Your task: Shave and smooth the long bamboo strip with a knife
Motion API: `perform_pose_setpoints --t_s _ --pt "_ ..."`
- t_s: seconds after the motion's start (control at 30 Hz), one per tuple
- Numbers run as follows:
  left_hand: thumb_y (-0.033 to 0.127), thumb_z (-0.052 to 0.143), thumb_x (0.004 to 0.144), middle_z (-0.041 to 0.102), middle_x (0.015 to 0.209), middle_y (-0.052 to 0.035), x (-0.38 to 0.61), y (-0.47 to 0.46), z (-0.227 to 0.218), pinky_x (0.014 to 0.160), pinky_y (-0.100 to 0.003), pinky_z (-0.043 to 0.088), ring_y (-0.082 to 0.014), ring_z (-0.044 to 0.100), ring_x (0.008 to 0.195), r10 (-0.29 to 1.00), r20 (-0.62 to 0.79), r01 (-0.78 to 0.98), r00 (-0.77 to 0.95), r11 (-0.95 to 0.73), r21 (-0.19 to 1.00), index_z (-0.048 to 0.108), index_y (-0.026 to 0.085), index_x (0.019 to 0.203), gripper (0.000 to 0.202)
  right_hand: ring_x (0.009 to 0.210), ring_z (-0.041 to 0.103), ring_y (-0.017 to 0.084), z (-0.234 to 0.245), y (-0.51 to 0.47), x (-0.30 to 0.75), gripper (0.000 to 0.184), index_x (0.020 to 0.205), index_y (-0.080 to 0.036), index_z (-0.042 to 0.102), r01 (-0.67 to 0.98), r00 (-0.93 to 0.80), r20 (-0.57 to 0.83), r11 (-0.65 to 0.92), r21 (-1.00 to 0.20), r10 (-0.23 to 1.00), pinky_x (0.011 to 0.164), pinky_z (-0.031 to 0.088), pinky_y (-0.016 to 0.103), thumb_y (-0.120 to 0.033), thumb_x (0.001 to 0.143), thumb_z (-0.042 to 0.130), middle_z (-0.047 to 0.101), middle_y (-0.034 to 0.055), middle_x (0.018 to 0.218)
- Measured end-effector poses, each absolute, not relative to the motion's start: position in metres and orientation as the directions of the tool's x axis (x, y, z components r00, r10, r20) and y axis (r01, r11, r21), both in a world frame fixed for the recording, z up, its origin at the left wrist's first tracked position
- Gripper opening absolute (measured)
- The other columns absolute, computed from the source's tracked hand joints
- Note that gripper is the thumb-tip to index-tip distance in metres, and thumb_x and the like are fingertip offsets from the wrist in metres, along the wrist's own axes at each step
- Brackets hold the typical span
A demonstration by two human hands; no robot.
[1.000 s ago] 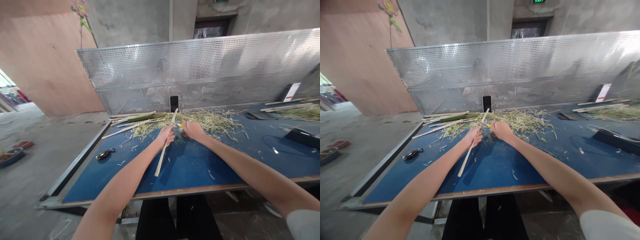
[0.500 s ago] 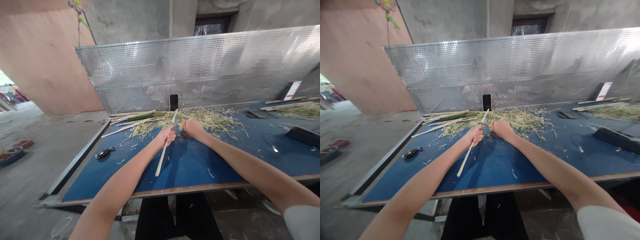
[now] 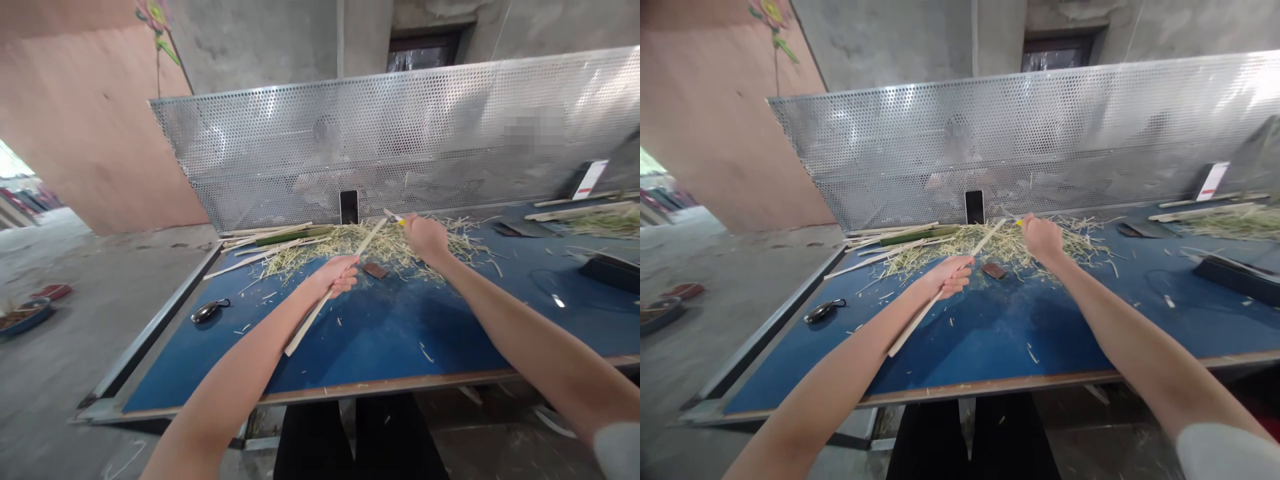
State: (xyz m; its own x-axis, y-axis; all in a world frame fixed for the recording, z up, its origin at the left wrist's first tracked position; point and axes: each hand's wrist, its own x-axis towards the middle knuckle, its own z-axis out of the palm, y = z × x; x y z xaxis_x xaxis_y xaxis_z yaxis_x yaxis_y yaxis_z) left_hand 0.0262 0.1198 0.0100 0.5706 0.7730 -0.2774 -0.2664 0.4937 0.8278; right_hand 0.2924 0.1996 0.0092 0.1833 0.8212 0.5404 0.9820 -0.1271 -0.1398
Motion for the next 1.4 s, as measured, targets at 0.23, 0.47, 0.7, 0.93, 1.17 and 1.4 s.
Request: perform_pose_setpoints --t_s 0.23,0.47,0.7,0.93,1.17,1.4 --pt "0.024 0.083 0.09 0.042 0.055 0.0125 0.035 0.13 -0.004 0.035 -0.014 0.025 -0.0041 0.037 0.036 0.925 -0.07 -0.365 0.374 0.216 0.905 0.045 0.023 0.09 0.037 0.076 0.073 0.029 0.007 0.191 0.281 0.074 0.086 -0.007 0.082 0.994 0.037 0.61 0.035 -0.106 0.792 0.072 0.046 0.035 -0.035 0.114 0.019 0.078 0.0229 0.082" --pt "0.033 0.071 0.101 0.037 0.054 0.0143 0.036 0.12 -0.006 0.036 -0.014 0.019 -0.0047 0.03 0.032 0.959 -0.052 -0.408 0.278 0.166 0.898 0.046 0.025 0.096 0.026 0.085 0.075 0.027 -0.009 0.173 0.237 0.065 0.092 -0.011 0.082 0.974 -0.175 0.425 0.219 -0.056 0.888 0.076 0.045 0.032 -0.033 0.114 0.024 0.082 0.0182 0.092" --pt "0.037 0.06 0.107 0.036 0.05 0.0135 0.043 0.113 -0.001 0.036 -0.014 0.02 -0.0054 0.029 0.031 0.968 -0.041 -0.421 0.25 0.146 0.895 0.05 0.024 0.097 0.02 0.083 0.075 0.026 -0.017 0.168 0.222 0.059 0.113 -0.011 0.079 0.953 -0.296 0.365 0.301 0.045 0.883 0.073 0.043 0.032 -0.03 0.114 0.023 0.081 0.0174 0.091" --pt "0.023 0.048 0.106 0.033 0.046 0.0118 0.048 0.108 0.0 0.033 -0.015 0.018 -0.0067 0.026 0.03 0.96 -0.088 -0.418 0.267 0.197 0.887 0.046 0.023 0.084 0.022 0.093 0.077 0.029 -0.017 0.164 0.222 0.051 0.129 -0.007 0.072 0.944 -0.33 0.301 0.302 0.135 0.895 0.075 0.046 0.033 -0.027 0.112 0.029 0.081 0.0198 0.097" --pt "0.02 0.042 0.11 0.027 0.047 0.0116 0.047 0.111 0.012 0.03 -0.016 0.013 -0.0059 0.022 0.029 0.909 -0.189 -0.488 0.372 0.365 0.793 0.045 0.022 0.079 0.031 0.091 0.078 0.029 -0.012 0.177 0.226 0.064 0.107 -0.008 0.082 0.976 -0.218 0.367 0.196 0.095 0.904 0.077 0.049 0.033 -0.029 0.113 0.022 0.082 0.0214 0.098" --pt "0.023 0.04 0.116 0.026 0.052 0.0112 0.032 0.124 0.014 0.028 -0.013 0.012 -0.0032 0.024 0.029 0.827 -0.188 -0.627 0.53 0.532 0.569 0.049 0.019 0.083 0.035 0.085 0.078 0.028 -0.011 0.189 0.23 0.066 0.098 -0.01 0.085 0.979 -0.203 0.473 0.184 0.086 0.858 0.077 0.049 0.033 -0.03 0.112 0.024 0.081 0.0189 0.09"
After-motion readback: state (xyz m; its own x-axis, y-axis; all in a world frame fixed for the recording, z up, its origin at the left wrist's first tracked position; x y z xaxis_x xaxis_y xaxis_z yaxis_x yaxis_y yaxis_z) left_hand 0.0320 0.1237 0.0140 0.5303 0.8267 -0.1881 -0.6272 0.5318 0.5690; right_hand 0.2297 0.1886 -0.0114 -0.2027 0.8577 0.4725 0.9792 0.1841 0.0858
